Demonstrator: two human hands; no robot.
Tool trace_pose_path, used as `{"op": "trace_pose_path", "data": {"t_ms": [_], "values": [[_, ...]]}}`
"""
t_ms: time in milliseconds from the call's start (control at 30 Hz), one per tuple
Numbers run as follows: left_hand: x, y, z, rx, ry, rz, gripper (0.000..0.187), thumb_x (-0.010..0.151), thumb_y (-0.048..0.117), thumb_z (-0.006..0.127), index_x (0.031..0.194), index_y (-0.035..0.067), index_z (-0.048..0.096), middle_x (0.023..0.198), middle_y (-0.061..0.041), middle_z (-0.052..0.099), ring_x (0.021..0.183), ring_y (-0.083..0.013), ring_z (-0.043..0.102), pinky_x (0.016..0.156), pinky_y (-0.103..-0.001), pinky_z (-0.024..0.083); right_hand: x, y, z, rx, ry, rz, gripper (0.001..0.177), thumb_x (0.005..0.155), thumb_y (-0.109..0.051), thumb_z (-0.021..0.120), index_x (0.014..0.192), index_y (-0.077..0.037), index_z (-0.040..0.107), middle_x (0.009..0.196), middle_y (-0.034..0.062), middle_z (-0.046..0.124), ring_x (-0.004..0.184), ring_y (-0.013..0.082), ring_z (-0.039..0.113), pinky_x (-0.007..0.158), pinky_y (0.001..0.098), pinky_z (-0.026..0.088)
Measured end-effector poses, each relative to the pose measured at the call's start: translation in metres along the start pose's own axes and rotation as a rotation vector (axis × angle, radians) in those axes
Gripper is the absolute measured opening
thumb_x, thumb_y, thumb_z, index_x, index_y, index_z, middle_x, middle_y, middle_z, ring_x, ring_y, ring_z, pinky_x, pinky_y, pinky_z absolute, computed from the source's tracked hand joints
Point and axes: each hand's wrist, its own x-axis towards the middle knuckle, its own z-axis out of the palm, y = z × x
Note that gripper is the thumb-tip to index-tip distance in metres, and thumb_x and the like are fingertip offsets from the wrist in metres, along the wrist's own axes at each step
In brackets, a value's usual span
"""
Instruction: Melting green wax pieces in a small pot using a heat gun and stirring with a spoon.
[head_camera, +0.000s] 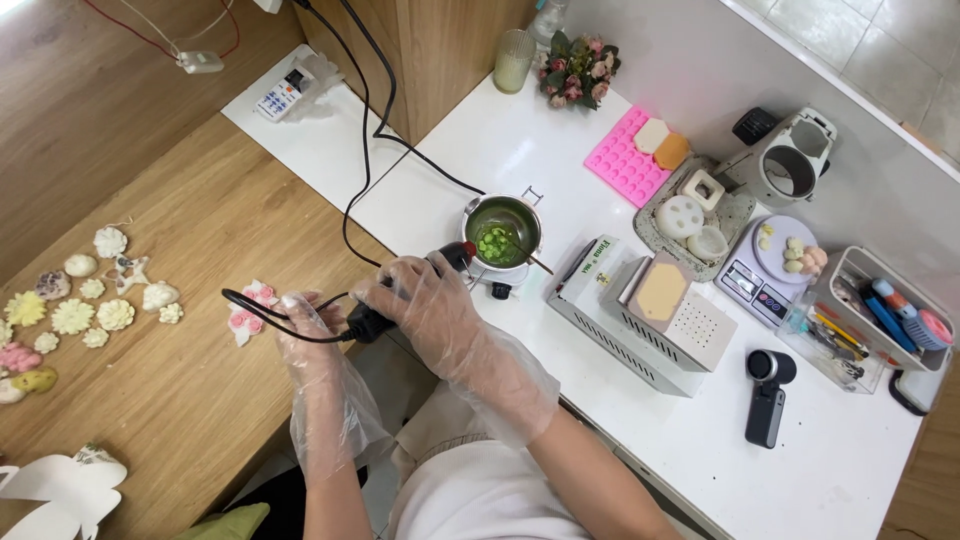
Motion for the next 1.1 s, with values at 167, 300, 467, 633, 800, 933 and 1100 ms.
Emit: {"op": "trace_pose_path", "data": {"t_ms": [167, 300, 467, 633, 800, 933, 1100], "values": [[-0.010, 0.014, 0.006, -0.052, 0.048, 0.101, 0.040, 0.112, 0.043, 0.042, 0.110, 0.005, 0.055, 0.083, -0.007, 0.065, 0.066, -0.0160, 0.065, 0.059, -0.030, 0.054, -0.033, 0.007, -0.013, 0.016, 0.096, -0.074, 0.048, 0.084, 0.000, 0.066, 0.125, -0.025, 0.062, 0.126, 0.0050, 0.057, 0.129, 0.0289, 0.054, 0.115, 0.0592, 0.038], [-0.017, 0.027, 0.016, -0.119, 0.020, 0.158, 0.043, 0.112, 0.044, 0.045, 0.109, 0.003, 0.056, 0.084, -0.003, 0.064, 0.067, -0.0161, 0.064, 0.058, -0.029, 0.053, -0.070, 0.013, -0.047, 0.097, 0.044, -0.100, 0.055, 0.076, 0.003, 0.070, 0.124, -0.023, 0.058, 0.129, 0.0069, 0.056, 0.135, 0.0304, 0.053, 0.119, 0.0634, 0.036], [-0.038, 0.052, 0.038, 0.052, -0.048, 0.158, 0.047, 0.113, 0.046, 0.042, 0.106, 0.003, 0.057, 0.070, -0.002, 0.058, 0.061, -0.0116, 0.057, 0.059, -0.025, 0.046, -0.114, 0.023, -0.068, 0.328, 0.153, -0.067, 0.062, 0.074, -0.001, 0.081, 0.128, -0.018, 0.054, 0.134, 0.0125, 0.056, 0.133, 0.0362, 0.055, 0.118, 0.0632, 0.038], [-0.054, 0.062, 0.056, 0.028, -0.111, 0.159, 0.045, 0.113, 0.047, 0.043, 0.106, 0.004, 0.057, 0.073, -0.001, 0.055, 0.064, -0.0098, 0.055, 0.061, -0.025, 0.046, -0.127, 0.037, -0.081, 0.345, 0.197, 0.041, 0.065, 0.070, -0.005, 0.087, 0.126, -0.016, 0.055, 0.131, 0.0115, 0.059, 0.131, 0.0352, 0.058, 0.118, 0.0605, 0.042], [-0.062, 0.074, 0.065, 0.016, -0.104, 0.099, 0.045, 0.111, 0.047, 0.043, 0.106, 0.006, 0.059, 0.077, 0.000, 0.056, 0.068, -0.0094, 0.055, 0.063, -0.025, 0.049, -0.128, 0.064, -0.068, 0.151, 0.320, 0.060, 0.063, 0.068, 0.004, 0.082, 0.123, -0.015, 0.057, 0.132, 0.0115, 0.060, 0.133, 0.0370, 0.057, 0.119, 0.0597, 0.039], [-0.057, 0.066, 0.062, -0.004, -0.113, 0.104, 0.045, 0.110, 0.046, 0.044, 0.105, 0.004, 0.060, 0.075, -0.001, 0.057, 0.068, -0.0101, 0.057, 0.064, -0.025, 0.049, -0.116, 0.064, -0.071, 0.213, 0.332, 0.086, 0.061, 0.067, 0.003, 0.082, 0.121, -0.013, 0.058, 0.132, 0.0120, 0.060, 0.131, 0.0370, 0.059, 0.116, 0.0509, 0.044], [-0.057, 0.072, 0.067, 0.009, -0.142, 0.096, 0.044, 0.111, 0.045, 0.045, 0.106, 0.003, 0.060, 0.074, -0.003, 0.058, 0.068, -0.0113, 0.056, 0.064, -0.026, 0.048, -0.114, 0.040, -0.085, 0.415, 0.228, 0.109, 0.060, 0.068, -0.001, 0.087, 0.120, -0.012, 0.058, 0.133, 0.0115, 0.062, 0.130, 0.0345, 0.062, 0.112, 0.0455, 0.048]]}}
